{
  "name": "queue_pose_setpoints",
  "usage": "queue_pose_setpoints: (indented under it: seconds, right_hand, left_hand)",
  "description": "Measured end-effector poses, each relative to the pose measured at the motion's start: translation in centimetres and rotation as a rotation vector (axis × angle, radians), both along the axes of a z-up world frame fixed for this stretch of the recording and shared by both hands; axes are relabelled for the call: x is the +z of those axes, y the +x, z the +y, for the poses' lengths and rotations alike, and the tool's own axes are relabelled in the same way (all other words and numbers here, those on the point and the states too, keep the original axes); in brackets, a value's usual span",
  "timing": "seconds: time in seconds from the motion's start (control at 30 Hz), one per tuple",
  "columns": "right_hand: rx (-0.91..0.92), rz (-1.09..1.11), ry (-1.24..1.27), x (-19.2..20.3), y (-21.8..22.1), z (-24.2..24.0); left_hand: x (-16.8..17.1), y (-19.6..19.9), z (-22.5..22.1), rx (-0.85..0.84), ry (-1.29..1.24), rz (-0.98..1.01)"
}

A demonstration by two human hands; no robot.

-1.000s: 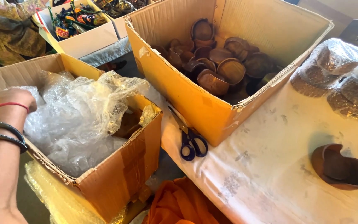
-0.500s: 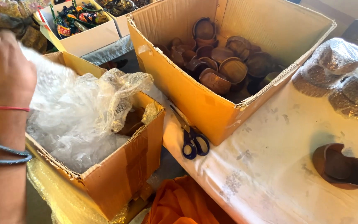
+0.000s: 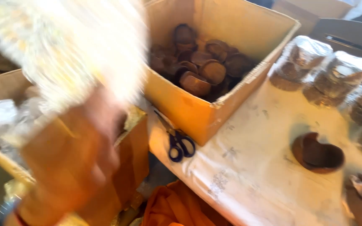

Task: Cleaning wooden bowls with a cloth and wrapping them in bubble wrap and tape.

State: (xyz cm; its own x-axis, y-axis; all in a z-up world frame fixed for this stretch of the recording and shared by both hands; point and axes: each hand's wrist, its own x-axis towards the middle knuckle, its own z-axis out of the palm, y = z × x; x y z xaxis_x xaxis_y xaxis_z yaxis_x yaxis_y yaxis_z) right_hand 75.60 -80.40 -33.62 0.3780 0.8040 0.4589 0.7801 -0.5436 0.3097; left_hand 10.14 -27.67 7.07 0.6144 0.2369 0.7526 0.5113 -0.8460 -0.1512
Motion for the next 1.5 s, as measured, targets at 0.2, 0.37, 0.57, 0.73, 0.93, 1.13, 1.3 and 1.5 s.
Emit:
queue_pose_setpoints:
  seconds: [0.2,0.37,0.57,0.73,0.93,1.13,1.3,1.5]
  right_hand:
    - [-0.356,0.148,0.258,6.3,-13.4,7.0]
    - [-0.289,0.073,0.458,13.5,-19.1,10.6]
    - [-0.428,0.419,0.58,14.1,-21.1,13.0]
    - [-0.415,0.878,0.728,13.1,-22.0,14.3]
    - [-0.43,0.93,0.771,10.3,-19.4,12.0]
    - [-0.129,1.258,1.048,11.9,-19.6,12.5]
    - [-0.025,1.252,1.038,11.2,-20.1,12.9]
    - [-0.34,0.921,0.798,14.4,-22.7,14.3]
  left_hand:
    - [-10.6,8.8,-10.6,-0.794,-0.088,0.102]
    - [-19.3,21.1,-15.6,-1.021,-0.333,0.069]
    - [-24.1,28.9,-19.0,-1.133,-0.169,0.238]
    - [-23.9,29.4,-20.0,-1.149,-0.262,0.424]
    - [-24.0,27.8,-15.5,-0.959,-0.654,-0.045]
    - [-25.4,27.3,-11.5,-0.634,-1.066,-0.184]
    - [-28.1,29.0,-11.4,-0.63,-1.936,-0.099]
    - [-31.9,31.3,-12.7,-0.791,-2.064,-0.066]
